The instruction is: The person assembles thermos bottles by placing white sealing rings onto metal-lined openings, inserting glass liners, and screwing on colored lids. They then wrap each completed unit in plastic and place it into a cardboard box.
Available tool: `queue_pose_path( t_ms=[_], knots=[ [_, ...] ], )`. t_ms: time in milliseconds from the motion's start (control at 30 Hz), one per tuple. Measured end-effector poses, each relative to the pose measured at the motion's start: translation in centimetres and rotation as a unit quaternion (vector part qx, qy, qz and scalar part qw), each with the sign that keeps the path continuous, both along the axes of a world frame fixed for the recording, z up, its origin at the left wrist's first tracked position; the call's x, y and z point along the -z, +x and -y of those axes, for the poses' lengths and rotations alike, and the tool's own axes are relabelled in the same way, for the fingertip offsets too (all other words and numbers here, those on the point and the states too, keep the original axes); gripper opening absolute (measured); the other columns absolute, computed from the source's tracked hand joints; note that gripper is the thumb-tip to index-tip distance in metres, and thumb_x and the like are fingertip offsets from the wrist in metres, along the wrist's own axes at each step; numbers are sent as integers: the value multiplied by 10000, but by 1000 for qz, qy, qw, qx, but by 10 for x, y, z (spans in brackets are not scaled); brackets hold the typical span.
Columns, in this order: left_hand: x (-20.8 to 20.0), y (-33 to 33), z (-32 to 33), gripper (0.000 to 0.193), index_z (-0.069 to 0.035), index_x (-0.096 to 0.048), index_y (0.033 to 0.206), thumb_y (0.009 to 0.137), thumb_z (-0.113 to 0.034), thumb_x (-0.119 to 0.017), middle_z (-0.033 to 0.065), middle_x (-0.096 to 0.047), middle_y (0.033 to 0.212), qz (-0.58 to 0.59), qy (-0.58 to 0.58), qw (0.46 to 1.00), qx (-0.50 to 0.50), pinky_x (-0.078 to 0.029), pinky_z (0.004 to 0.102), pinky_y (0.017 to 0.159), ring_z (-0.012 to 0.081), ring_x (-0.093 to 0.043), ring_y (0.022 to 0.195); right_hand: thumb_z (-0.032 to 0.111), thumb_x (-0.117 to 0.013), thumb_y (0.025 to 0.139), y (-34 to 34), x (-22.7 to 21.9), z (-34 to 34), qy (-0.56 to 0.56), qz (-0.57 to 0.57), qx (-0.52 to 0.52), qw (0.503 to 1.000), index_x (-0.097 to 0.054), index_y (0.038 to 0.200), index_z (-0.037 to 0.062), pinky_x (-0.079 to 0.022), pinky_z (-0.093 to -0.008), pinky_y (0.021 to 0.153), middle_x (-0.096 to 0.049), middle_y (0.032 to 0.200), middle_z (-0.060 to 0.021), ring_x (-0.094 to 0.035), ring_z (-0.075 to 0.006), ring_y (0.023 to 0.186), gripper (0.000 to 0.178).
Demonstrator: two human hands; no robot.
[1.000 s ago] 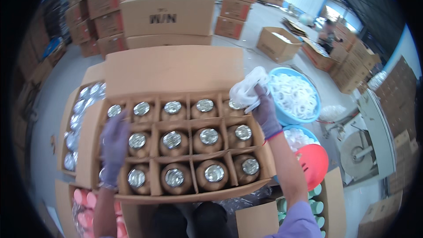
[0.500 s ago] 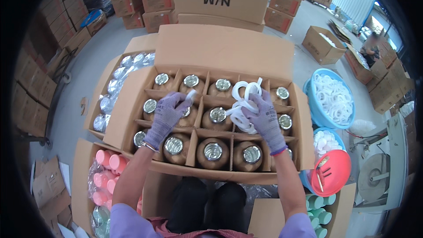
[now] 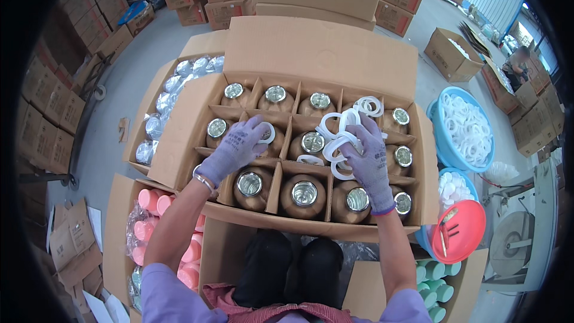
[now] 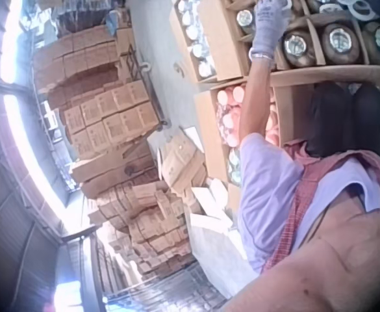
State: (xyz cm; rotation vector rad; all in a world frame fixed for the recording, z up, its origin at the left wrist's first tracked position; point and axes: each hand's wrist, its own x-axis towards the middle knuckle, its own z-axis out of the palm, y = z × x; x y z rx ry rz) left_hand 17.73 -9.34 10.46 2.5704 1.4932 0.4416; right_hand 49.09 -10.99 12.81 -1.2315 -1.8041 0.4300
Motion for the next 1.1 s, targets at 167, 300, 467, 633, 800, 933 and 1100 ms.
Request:
queue_pose_path(
  t_ms=[167,300,467,633,800,933,1100],
  knots=[
    [-31,18,-11,667,-72,-431,1420,846,-261,-714,216,-540,1289,-80,-77,993,-45,-455,482,972,387,-542,1182,105,-669,810,-4,5,17,24,-26,-19,999,-658,1023,-27,-509,-359,892,-563,1281,-180,-598,-278,1119,250],
    [-23,16,-5,609,-55,-434,1417,902,-291,-656,222,-530,1317,-176,-61,982,-1,-465,493,960,404,-562,1160,96,-677,809,-5,2,31,-97,-223,-20,970,-639,1066,-29,-489,-351,914,-552,1290,-148,-587,-239,1097,289],
    [-8,-35,10,498,-58,-444,1427,983,-265,-535,208,-516,1402,-84,2,993,82,-420,476,1060,359,-548,1237,115,-683,860,14,3,43,-185,-376,-25,908,-622,1143,-18,-516,-250,787,-635,1110,-45,-605,-91,947,318],
    [-10,-30,27,449,-59,-493,1385,980,-250,-527,185,-548,1368,-155,59,985,47,-400,491,1075,343,-544,1240,136,-687,917,8,4,43,-144,-468,-3,872,-618,1158,7,-482,-206,700,-652,962,10,-583,-44,832,282],
    [-52,33,34,377,-68,-584,1285,928,-188,-612,164,-589,1261,56,13,998,-6,-493,423,944,308,-646,1013,170,-698,929,8,-1,43,-170,-504,-65,844,-629,1161,16,-476,-201,722,-656,968,21,-579,-30,849,287],
    [-87,97,37,279,-45,-654,1167,896,-112,-650,125,-669,1075,305,75,944,95,-524,370,877,280,-664,941,166,-688,920,4,-15,49,-192,-469,-99,857,-628,1165,20,-499,-217,760,-655,1000,7,-598,-48,875,291],
    [-78,92,31,225,-37,-679,1102,879,-53,-653,106,-669,1105,267,23,955,125,-534,351,863,265,-668,944,160,-698,895,5,-10,48,-192,-522,-96,826,-627,1141,28,-511,-233,788,-657,998,-14,-625,-79,909,288]
  ],
)
